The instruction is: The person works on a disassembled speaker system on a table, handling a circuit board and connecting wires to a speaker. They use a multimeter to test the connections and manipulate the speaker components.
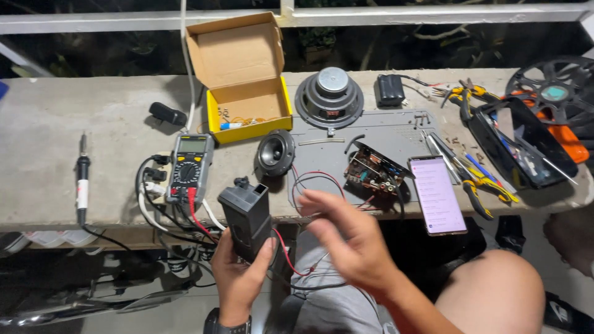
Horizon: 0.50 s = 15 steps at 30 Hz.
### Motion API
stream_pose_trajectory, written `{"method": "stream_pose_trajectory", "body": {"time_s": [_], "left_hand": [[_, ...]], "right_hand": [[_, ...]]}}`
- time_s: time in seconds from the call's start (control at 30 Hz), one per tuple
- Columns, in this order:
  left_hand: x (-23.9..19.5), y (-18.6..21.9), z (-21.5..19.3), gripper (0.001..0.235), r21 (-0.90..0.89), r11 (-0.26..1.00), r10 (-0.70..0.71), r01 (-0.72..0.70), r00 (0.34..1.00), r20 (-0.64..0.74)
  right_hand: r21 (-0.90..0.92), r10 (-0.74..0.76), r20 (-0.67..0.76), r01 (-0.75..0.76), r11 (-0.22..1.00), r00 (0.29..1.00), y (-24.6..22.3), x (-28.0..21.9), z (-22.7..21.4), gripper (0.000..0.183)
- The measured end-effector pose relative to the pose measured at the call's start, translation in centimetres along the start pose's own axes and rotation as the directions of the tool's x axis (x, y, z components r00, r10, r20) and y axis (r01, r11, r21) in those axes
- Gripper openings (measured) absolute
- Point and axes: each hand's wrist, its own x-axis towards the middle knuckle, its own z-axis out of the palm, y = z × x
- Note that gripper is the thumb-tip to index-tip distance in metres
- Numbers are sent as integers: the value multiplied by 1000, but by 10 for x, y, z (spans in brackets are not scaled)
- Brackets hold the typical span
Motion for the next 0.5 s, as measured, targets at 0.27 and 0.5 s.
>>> {"method": "stream_pose_trajectory", "body": {"time_s": [0.27,0.5], "left_hand": [[5,-6,-1,41,30,987,-159,158,987,33],[12,-4,-10,36,341,930,-154,138,988,22]], "right_hand": [[-197,325,-251,-377,905,912,55,-62,-88,21],[-119,460,-287,-508,853,840,83,-103,-96,22]]}}
